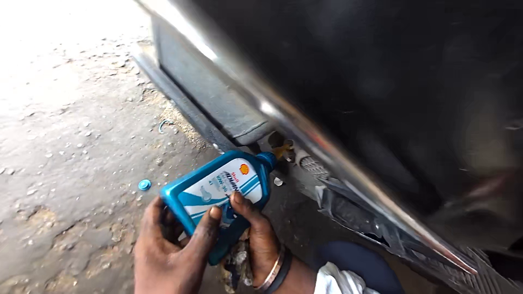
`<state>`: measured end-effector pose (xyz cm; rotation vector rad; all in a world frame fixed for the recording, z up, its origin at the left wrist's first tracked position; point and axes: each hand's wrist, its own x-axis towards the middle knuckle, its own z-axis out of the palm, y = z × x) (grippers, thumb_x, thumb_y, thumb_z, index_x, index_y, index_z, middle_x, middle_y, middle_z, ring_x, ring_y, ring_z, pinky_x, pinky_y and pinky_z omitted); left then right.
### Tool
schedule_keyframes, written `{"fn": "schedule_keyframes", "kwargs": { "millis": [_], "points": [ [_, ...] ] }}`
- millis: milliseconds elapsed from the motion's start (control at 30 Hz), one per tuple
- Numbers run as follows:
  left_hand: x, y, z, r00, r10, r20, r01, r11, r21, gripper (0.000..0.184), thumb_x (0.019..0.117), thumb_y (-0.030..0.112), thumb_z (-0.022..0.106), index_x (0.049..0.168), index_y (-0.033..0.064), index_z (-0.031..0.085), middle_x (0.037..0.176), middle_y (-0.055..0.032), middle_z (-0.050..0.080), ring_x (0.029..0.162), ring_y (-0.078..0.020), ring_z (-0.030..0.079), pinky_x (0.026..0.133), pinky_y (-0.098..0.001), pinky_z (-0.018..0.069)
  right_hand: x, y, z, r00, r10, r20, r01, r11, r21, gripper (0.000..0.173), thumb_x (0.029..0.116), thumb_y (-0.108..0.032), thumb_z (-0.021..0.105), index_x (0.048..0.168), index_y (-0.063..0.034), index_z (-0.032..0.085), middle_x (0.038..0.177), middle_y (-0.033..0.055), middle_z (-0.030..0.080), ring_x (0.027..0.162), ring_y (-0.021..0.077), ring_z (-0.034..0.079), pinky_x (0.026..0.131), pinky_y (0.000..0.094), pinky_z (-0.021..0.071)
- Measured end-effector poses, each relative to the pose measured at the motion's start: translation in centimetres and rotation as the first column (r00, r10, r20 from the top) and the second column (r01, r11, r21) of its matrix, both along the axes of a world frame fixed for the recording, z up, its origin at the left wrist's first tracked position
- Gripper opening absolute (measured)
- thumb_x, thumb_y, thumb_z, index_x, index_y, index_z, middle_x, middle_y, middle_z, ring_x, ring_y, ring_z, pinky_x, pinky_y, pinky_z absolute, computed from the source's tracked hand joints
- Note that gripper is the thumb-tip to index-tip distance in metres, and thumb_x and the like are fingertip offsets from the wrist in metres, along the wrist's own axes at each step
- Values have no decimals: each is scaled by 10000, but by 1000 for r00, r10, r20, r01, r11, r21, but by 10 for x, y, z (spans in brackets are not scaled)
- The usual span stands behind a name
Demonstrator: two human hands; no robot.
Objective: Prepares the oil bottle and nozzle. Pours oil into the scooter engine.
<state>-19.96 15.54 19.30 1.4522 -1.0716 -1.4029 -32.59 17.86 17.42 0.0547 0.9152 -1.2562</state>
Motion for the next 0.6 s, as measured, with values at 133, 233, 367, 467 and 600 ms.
{"fn": "schedule_keyframes", "kwargs": {
  "millis": [133,233,367,467,600],
  "points": [
    [-1,2,-7,997,58,-46,-58,998,9,737,803,329,827,1399,75,476,1049,-18,731,881,-134,742,715,-285,653,0,3,-6,1000,-6,-12,6,1000,29,425,839,-418,803,1082,-89,686,910,114,731,824,170,743,725,348,639],
    [-2,1,-13,997,57,-51,-58,998,1,719,799,366,826,1398,140,498,1072,-1,732,903,-142,743,722,-293,657,0,3,-10,999,-40,-26,40,999,-17,407,829,-407,814,1069,-99,700,903,105,736,823,159,746,732,339,638],
    [-2,1,-14,996,68,-60,-67,998,11,732,792,368,832,1405,154,495,1090,8,727,909,-131,743,721,-290,660,1,2,-11,997,-44,-57,42,998,-37,407,824,-412,818,1074,-111,707,917,99,739,845,154,746,757,339,634],
    [-1,0,-14,996,65,-59,-64,998,8,746,791,366,832,1410,141,483,1087,8,725,902,-126,743,713,-285,660,1,1,-12,999,-37,-24,35,998,-55,412,836,-413,808,1084,-101,704,929,106,740,854,163,748,767,346,635],
    [-1,-2,-15,995,68,-70,-66,998,21,766,788,379,831,1422,141,473,1106,2,719,896,-135,746,696,-296,667,0,-2,-11,999,-36,11,37,998,-53,378,847,-396,800,1047,-89,706,901,106,740,831,162,750,749,340,636]
  ]
}}
